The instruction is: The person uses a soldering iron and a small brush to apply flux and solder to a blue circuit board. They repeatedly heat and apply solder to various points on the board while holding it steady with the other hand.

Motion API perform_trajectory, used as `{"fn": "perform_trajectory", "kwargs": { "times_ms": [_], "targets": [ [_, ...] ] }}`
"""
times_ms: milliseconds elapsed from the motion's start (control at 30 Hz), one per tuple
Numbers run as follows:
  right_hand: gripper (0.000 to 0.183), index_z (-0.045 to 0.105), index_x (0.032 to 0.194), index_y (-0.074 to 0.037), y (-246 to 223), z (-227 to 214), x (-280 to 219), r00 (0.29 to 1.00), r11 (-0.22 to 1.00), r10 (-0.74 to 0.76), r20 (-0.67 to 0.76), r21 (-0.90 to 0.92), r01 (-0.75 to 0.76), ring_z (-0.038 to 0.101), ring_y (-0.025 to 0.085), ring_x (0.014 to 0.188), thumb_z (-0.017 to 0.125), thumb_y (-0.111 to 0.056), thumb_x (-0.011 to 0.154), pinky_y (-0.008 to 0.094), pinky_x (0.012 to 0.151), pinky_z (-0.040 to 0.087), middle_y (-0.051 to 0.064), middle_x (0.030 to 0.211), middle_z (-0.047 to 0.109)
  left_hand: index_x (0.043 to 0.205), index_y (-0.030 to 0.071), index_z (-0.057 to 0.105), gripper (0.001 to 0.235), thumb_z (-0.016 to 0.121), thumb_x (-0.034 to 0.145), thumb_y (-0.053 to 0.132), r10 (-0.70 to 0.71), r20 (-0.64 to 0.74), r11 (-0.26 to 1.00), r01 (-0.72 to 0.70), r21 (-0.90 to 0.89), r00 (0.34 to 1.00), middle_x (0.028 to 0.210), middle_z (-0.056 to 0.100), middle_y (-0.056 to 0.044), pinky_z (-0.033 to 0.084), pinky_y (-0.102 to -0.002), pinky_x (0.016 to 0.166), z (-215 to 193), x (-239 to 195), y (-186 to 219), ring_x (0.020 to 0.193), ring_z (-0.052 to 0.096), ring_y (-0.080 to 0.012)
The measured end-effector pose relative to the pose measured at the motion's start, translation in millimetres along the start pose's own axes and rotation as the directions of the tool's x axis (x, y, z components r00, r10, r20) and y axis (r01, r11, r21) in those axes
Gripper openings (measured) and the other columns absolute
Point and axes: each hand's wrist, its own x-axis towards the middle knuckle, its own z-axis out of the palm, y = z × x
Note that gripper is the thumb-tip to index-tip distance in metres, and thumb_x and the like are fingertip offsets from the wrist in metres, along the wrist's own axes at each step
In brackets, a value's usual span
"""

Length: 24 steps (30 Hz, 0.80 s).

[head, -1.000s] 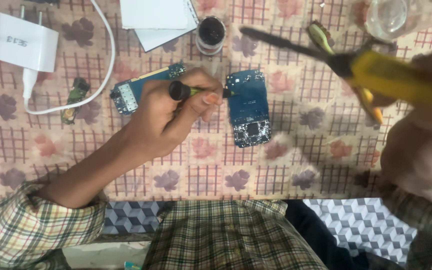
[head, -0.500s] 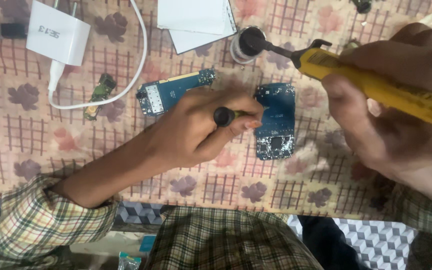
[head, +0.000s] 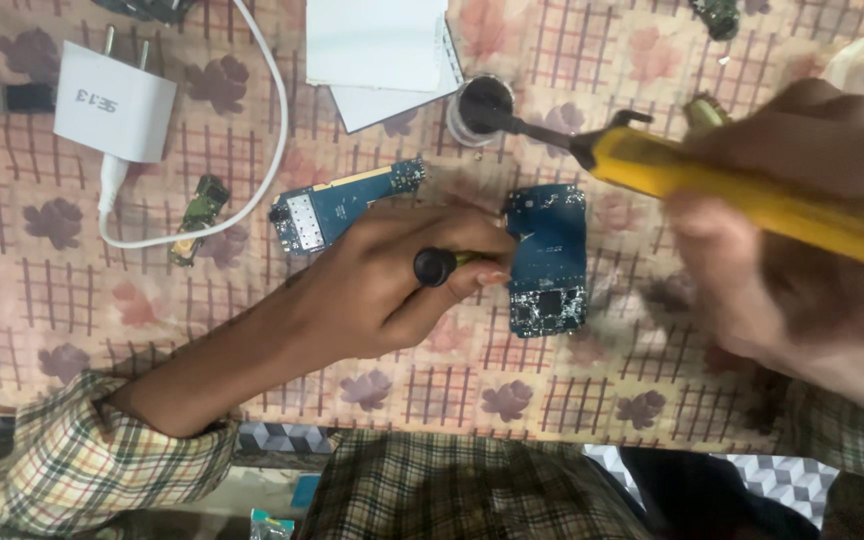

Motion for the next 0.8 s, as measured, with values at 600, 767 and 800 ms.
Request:
{"fn": "perform_trajectory", "kwargs": {
  "times_ms": [600,767,800],
  "targets": [
    [0.013,0.05,0.108,0.005,22.3,14.1,-123.1,0.743,0.959,-0.283,-0.606,-0.16,0.234,0.049,0.018,0.044,0.046,-0.007,0.105,0.036,0.038,0.035,0.012,0.076,0.061,0.107,-0.006,0.065,0.021,0.052,0.111,0.01,-0.126,0.02,0.991,0.125,0.046,0.992,0.097,0.071,-0.013,0.057,-0.028,0.06,-4.5,3.8,13.4,0.07,0.07,-0.0152],
    [0.014,0.042,0.112,0.005,11.0,23.7,-104.9,0.652,0.904,-0.381,-0.655,-0.115,0.412,0.045,0.015,0.04,0.043,-0.007,0.105,0.035,0.033,0.035,0.015,0.079,0.058,0.103,-0.007,0.065,0.023,0.051,0.111,0.009,-0.121,0.005,0.992,0.12,0.045,0.993,0.098,0.071,-0.013,0.058,-0.027,0.061,-3.1,5.4,18.1,0.071,0.07,-0.0154],
    [0.011,0.04,0.114,0.002,7.9,30.2,-104.1,0.644,0.9,-0.381,-0.663,-0.105,0.424,0.046,0.016,0.042,0.042,-0.006,0.107,0.034,0.034,0.038,0.023,0.087,0.057,0.103,-0.008,0.065,0.023,0.051,0.11,0.009,-0.123,0.0,0.992,0.123,0.038,0.992,0.098,0.071,-0.013,0.058,-0.027,0.061,-2.5,5.4,18.3,0.071,0.07,-0.0153]
  ]
}}
